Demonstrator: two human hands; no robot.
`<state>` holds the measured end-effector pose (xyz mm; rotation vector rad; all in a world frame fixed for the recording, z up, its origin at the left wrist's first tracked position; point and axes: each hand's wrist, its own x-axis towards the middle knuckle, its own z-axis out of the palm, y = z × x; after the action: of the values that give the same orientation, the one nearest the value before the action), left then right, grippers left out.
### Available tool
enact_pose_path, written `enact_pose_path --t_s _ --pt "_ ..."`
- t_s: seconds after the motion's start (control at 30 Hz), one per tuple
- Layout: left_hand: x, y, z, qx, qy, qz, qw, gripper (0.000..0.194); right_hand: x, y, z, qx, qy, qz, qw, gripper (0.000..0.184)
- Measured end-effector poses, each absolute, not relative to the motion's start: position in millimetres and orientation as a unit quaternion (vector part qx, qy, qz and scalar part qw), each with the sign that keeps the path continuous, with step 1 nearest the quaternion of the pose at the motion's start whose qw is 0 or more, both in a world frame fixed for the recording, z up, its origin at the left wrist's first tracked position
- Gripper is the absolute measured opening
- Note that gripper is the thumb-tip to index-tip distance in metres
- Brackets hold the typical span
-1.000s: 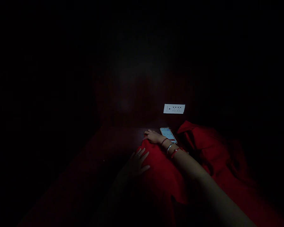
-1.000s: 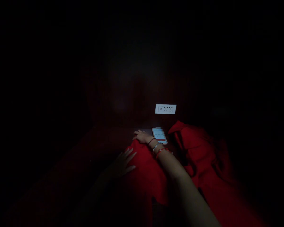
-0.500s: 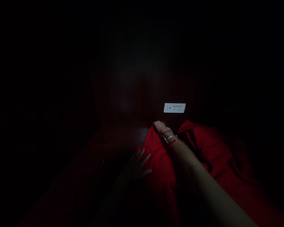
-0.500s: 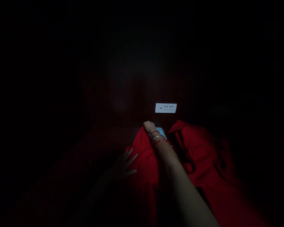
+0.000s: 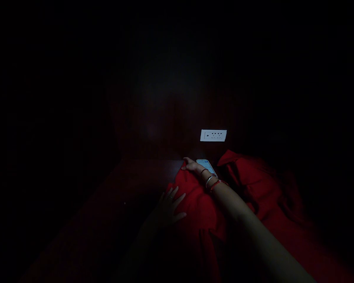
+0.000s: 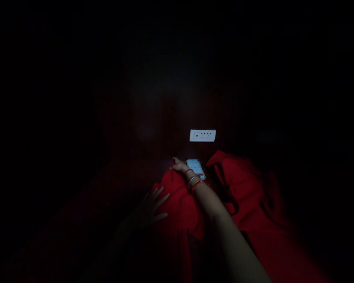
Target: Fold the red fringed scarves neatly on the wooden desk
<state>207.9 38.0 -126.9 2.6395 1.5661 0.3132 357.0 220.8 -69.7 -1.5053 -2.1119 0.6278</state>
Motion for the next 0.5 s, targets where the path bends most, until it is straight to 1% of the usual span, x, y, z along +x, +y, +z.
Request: enact_pose_path --t_s 0.1,0.23,0.37,0.5 --pt "209 37 -126 0.854 0.509 0.098 0.035 0.066 353 232 -65 -0.572 -0.743 0.221 0.268 0.044" --pt "210 35 -127 0.852 0.513 0.106 0.023 0.067 362 250 -54 -0.610 -0.706 0.180 0.311 0.046" --pt "213 31 -123 0.846 0.522 0.103 0.027 0.067 374 258 -48 -0.612 -0.714 0.173 0.291 0.051" --pt "217 16 -109 0.831 0.548 0.071 0.067 0.067 375 252 -51 -0.584 -0.750 0.157 0.268 0.054"
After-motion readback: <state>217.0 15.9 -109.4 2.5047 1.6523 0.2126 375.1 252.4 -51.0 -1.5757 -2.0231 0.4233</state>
